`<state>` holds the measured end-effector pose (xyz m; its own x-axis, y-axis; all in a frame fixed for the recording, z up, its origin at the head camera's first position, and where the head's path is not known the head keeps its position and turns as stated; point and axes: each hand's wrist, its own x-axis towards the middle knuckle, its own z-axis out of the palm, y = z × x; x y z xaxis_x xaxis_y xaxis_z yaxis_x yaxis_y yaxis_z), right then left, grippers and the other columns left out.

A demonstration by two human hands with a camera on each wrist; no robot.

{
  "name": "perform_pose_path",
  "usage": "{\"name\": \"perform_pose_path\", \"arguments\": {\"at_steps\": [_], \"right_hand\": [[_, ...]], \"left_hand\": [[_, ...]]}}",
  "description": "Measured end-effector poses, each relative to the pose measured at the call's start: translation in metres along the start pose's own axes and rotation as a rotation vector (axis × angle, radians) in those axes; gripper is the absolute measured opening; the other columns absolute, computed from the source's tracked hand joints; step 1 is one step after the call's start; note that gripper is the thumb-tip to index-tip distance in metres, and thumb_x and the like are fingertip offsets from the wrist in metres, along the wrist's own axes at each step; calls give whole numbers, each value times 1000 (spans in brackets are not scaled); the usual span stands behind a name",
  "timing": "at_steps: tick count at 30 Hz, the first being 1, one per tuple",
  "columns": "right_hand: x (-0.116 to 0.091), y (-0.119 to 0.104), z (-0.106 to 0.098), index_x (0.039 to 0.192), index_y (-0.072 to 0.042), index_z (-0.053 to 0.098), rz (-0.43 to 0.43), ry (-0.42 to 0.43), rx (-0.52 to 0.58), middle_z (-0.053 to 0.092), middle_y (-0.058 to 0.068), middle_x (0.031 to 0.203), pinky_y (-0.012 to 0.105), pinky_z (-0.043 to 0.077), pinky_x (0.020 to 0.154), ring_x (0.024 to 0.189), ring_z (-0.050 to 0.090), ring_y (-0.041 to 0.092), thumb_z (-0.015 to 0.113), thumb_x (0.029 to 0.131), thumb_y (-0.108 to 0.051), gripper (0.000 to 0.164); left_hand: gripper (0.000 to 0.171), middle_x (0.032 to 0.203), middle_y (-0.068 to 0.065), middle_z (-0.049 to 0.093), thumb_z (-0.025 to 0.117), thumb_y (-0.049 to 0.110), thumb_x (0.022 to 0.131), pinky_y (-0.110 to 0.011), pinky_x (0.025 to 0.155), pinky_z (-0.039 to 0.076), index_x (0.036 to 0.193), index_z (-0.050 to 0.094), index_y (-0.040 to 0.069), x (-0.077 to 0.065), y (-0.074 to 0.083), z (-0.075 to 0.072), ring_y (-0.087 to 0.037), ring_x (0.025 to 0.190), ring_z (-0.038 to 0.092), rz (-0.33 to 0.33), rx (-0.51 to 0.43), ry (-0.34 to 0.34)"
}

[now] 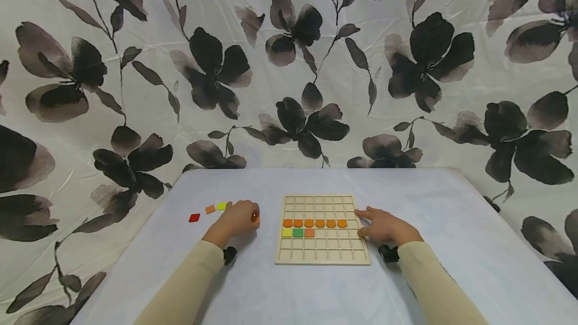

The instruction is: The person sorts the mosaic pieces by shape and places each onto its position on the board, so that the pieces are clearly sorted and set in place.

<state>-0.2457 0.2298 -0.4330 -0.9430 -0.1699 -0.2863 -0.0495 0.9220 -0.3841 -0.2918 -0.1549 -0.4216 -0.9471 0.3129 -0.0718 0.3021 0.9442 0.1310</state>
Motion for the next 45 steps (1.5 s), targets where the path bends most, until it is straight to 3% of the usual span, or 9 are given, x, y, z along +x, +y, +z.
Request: {"name": "perform_pose_path", "arguments": {"at_steps": [20,29,45], "right_hand": [[-2,-2,-1,150,-19,38,-6,-11,4,25,22,157,66,25,110,143,22,50,61,89,-33,66],[-1,-1,1,150,-21,38,5,-8,2,25,21,157,67,24,110,143,21,50,62,89,-34,66],[0,1,2,151,-20,36,10,-13,0,24,22,158,69,22,110,143,18,52,58,91,-34,65]], "left_hand": [[15,78,3,56,73,21,84,-65,106,29,95,67,13,6,62,0,-17,79,51,94,-42,12],[16,77,6,58,74,21,82,-64,107,28,96,68,15,13,82,6,-15,78,51,153,-44,9],[15,77,8,59,74,23,84,-65,107,29,96,71,15,12,111,15,-12,78,51,261,-37,5]]}}
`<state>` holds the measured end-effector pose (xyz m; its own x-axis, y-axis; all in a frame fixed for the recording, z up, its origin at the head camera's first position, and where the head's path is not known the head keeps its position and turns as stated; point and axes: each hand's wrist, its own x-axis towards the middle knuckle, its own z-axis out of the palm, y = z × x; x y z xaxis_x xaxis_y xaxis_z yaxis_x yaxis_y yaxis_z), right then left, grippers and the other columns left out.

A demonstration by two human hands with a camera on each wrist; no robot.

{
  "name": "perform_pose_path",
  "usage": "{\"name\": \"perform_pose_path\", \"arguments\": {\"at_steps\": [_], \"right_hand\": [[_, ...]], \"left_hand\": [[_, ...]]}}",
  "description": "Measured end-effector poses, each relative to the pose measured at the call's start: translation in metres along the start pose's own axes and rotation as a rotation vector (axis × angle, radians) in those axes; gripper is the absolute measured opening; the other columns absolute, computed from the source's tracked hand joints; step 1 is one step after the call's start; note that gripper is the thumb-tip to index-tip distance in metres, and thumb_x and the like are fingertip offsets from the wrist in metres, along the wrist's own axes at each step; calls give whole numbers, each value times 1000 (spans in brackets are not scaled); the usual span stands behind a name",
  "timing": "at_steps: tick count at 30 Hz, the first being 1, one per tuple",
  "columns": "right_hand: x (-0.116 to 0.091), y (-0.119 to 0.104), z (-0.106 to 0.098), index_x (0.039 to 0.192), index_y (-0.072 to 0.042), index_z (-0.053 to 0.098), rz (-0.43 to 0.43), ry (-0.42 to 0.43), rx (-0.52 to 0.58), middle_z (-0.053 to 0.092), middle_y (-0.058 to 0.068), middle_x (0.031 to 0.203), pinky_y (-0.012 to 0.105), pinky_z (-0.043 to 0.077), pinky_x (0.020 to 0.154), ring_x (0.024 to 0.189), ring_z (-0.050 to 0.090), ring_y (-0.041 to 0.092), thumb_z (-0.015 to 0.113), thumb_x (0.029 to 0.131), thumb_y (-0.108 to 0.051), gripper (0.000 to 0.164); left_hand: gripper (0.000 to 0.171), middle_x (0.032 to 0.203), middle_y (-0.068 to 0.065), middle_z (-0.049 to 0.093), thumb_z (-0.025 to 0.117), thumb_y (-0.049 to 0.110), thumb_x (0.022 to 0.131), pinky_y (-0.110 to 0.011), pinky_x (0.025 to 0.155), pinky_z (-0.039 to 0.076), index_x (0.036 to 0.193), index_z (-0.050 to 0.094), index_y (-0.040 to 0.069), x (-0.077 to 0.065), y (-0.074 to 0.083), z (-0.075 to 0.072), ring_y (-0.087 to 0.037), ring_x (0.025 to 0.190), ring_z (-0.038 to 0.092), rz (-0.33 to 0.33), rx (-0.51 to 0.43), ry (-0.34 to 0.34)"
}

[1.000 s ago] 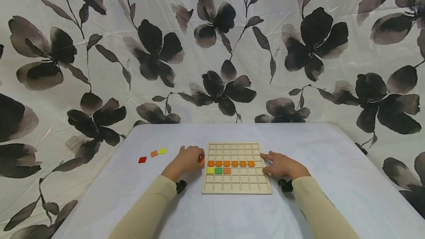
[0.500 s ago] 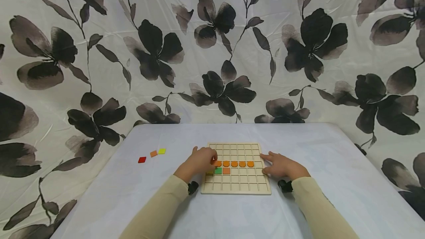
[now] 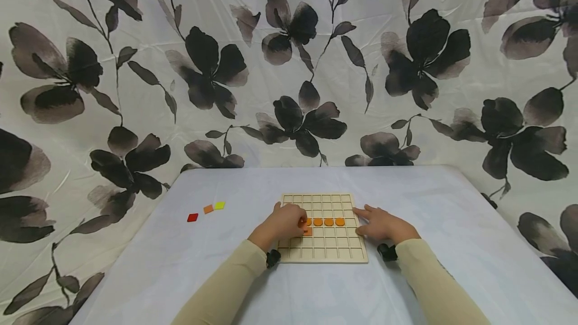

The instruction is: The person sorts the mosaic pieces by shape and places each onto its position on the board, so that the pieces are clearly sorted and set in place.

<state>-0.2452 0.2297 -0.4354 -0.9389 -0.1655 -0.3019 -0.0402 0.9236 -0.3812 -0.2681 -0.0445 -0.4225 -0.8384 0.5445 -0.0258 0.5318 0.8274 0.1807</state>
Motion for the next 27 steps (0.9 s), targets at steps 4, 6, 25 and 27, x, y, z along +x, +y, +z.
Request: {"name": "perform_pose_path", "arguments": {"at_steps": [4,6,25,27], "right_hand": [[2,1,2,151,-21,35,4,1,-1,24,21,158,69,21,109,143,17,52,57,90,-33,65],[3,1,3,151,-21,35,5,-1,2,24,21,158,70,21,109,143,17,52,57,90,-33,66],[-3,-2,0,151,-20,36,-9,6,-2,24,22,158,68,22,110,143,18,51,56,90,-34,65],[-3,-3,0,151,-20,36,-8,6,-6,24,22,158,68,22,110,143,18,51,56,90,-35,66]], "left_hand": [[14,80,9,60,73,21,84,-64,109,27,97,72,15,1,8,1,-11,80,52,5,-11,-7],[14,80,9,61,73,21,85,-64,110,26,98,73,16,2,12,2,-10,79,53,1,-18,-14],[15,78,12,61,69,28,89,-63,111,27,99,73,18,14,28,6,-8,78,53,37,-27,-51],[13,77,12,60,69,26,89,-63,112,27,98,73,18,15,29,7,-8,78,53,35,-17,-58]]}}
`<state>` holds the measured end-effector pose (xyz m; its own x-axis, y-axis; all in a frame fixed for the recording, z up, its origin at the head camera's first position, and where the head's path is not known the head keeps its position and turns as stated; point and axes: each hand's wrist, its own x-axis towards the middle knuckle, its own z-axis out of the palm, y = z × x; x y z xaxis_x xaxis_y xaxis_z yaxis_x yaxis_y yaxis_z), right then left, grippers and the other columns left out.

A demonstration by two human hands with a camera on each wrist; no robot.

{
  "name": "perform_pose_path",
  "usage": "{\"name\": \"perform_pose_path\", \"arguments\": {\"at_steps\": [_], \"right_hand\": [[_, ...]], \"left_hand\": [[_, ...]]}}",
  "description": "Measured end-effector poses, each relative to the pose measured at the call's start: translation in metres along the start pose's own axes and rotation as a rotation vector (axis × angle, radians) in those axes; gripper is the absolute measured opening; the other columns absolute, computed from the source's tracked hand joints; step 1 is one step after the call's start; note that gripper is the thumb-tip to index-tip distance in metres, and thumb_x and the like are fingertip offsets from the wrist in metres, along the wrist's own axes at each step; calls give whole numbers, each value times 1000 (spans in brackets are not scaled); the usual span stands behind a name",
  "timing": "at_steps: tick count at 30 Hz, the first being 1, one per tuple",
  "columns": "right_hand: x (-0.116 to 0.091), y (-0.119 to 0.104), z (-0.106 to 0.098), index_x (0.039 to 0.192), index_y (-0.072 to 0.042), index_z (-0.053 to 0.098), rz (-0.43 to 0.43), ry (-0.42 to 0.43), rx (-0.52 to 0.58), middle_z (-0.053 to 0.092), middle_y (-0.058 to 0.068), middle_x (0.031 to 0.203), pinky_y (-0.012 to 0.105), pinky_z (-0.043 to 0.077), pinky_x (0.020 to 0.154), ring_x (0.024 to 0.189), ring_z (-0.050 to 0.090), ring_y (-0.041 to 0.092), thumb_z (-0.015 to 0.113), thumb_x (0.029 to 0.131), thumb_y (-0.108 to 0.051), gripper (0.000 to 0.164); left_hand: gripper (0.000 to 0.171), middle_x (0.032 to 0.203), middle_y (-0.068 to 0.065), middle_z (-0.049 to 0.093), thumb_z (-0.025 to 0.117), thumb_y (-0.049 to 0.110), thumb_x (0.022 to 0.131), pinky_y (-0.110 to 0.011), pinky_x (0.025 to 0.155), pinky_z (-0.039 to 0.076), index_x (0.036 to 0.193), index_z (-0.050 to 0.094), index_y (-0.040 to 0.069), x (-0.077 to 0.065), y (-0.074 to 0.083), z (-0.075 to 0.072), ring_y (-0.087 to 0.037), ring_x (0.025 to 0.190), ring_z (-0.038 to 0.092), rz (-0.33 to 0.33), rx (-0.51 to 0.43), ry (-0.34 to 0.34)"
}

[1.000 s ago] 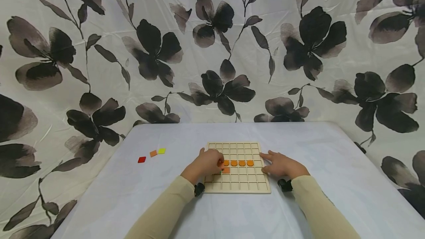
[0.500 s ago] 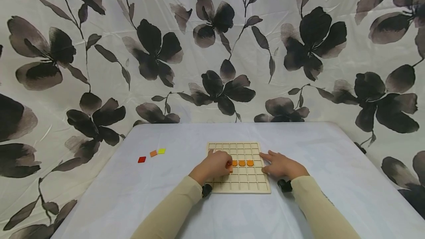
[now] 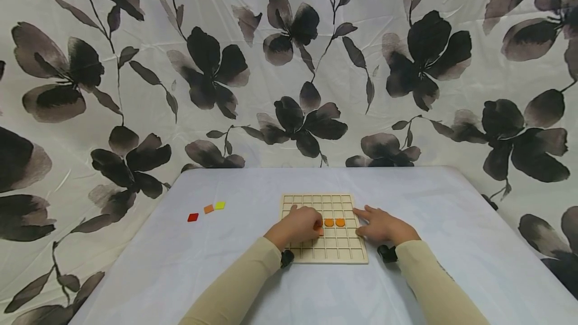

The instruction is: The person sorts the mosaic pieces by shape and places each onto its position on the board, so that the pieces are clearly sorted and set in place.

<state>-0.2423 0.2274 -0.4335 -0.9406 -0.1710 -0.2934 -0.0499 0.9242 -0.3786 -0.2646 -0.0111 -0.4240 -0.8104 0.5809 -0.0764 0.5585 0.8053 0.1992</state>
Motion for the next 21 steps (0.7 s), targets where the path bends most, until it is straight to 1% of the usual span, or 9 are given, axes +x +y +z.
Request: {"name": "perform_pose_path", "arguments": {"at_steps": [5,10,16,21], "right_hand": [[-1,-1,1,150,-20,36,-4,6,-7,25,23,157,69,23,109,142,20,53,57,90,-34,65],[-1,-2,0,150,-20,37,-8,6,-12,26,23,157,69,24,109,142,20,53,57,90,-34,65],[0,-2,-1,150,-20,36,-8,-3,-15,25,22,157,68,24,110,143,20,51,57,90,-35,66],[0,-1,-2,150,-19,36,-2,-4,-8,25,22,157,67,24,110,143,21,51,58,91,-35,65]], "left_hand": [[9,76,12,59,70,21,87,-62,111,27,96,73,19,1,1,2,-8,79,53,-2,25,-8],[10,80,12,63,70,21,87,-63,111,27,97,73,19,2,1,4,-8,82,55,-4,32,-7],[10,82,11,65,70,23,87,-63,111,26,96,74,20,1,1,4,-9,85,57,-12,20,-9],[13,86,11,67,71,23,86,-63,111,27,98,75,20,1,0,3,-9,88,58,-12,29,-11]]}}
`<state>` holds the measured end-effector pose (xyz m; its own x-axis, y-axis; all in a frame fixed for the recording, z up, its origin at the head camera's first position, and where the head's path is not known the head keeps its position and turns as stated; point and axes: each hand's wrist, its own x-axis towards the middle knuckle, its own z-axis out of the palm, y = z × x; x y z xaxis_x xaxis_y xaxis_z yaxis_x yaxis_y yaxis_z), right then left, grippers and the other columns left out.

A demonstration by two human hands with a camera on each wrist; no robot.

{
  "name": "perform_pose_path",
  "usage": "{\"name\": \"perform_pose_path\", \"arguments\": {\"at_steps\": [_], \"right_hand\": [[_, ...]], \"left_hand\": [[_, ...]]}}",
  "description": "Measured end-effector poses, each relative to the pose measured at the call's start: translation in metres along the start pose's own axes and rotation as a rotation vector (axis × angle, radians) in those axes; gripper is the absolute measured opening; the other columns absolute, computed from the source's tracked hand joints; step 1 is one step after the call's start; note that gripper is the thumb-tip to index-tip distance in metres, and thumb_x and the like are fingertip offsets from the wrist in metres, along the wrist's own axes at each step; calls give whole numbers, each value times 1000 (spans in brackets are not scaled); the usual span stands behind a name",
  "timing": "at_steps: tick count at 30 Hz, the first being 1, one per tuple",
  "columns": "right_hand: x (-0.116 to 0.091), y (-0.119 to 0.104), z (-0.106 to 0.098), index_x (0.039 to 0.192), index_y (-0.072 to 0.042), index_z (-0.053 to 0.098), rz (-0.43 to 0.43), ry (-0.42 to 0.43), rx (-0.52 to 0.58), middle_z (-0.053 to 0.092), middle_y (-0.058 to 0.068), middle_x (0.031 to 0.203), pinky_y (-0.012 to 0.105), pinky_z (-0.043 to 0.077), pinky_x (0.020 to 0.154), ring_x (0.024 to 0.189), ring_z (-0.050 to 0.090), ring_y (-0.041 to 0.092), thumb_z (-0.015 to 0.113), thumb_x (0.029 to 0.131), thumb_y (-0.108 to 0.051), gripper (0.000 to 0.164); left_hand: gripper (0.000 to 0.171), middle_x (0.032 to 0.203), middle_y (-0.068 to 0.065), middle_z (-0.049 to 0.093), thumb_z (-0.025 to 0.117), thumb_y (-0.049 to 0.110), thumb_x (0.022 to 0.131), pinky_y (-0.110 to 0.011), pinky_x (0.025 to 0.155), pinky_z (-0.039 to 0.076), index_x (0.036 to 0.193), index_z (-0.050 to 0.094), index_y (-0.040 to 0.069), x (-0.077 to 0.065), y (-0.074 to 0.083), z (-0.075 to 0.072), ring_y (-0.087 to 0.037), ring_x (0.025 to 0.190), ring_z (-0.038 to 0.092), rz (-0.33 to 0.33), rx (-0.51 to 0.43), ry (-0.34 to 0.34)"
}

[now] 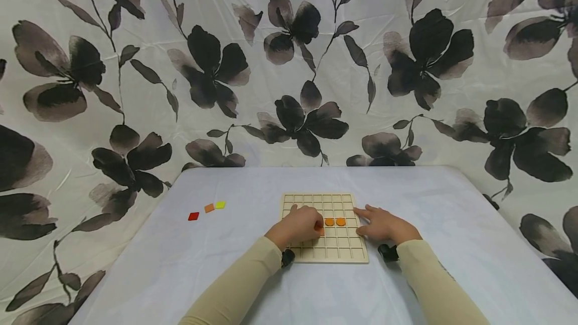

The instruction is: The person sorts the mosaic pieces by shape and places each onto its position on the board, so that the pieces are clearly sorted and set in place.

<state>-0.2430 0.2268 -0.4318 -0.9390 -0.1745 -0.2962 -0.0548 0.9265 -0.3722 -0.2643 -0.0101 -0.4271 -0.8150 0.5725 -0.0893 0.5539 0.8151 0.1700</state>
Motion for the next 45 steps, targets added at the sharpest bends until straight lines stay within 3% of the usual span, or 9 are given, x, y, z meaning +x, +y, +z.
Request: {"name": "perform_pose_path", "arguments": {"at_steps": [6,9,12,17,23,36,45], "right_hand": [[1,0,1,150,-19,37,8,-6,-3,26,22,157,67,24,110,143,22,49,59,90,-34,65],[0,0,-1,150,-18,38,-2,-8,-3,26,22,157,67,24,110,142,22,50,59,90,-34,65],[1,0,-2,150,-18,38,-9,-9,-6,26,23,157,66,24,110,142,22,49,59,90,-34,65],[0,0,-1,150,-18,37,-10,-10,1,25,23,157,66,23,110,143,21,49,59,90,-35,66],[0,0,0,150,-18,37,-14,-7,1,25,23,157,67,24,110,143,21,50,60,90,-35,66],[2,2,4,150,-18,37,-2,1,14,26,23,157,67,24,109,142,22,50,60,90,-35,66],[3,1,3,150,-19,37,0,3,10,26,23,157,68,24,109,142,22,50,60,90,-36,67]], "left_hand": [[21,99,8,71,71,24,86,-61,112,27,106,74,19,-4,-2,-3,-12,98,61,-9,-16,-2],[21,99,9,71,71,25,87,-57,109,32,107,74,20,-6,-6,-3,-10,94,61,-8,-32,10],[20,97,10,70,70,25,88,-56,108,33,107,74,20,-9,-12,-4,-8,90,60,-4,-51,23],[22,104,6,72,69,21,87,-62,110,28,109,74,17,-17,-25,-7,-15,102,63,-16,-68,48],[22,105,3,70,66,21,89,-63,109,29,110,73,17,-23,-42,-4,-17,103,62,-41,-79,71],[21,107,-1,69,67,17,89,-61,111,27,109,72,13,-40,-67,-12,-24,111,60,-171,-124,88],[26,108,-4,67,68,23,89,-60,108,29,112,70,11,-55,-102,-16,-26,111,60,-283,-108,101]]}}
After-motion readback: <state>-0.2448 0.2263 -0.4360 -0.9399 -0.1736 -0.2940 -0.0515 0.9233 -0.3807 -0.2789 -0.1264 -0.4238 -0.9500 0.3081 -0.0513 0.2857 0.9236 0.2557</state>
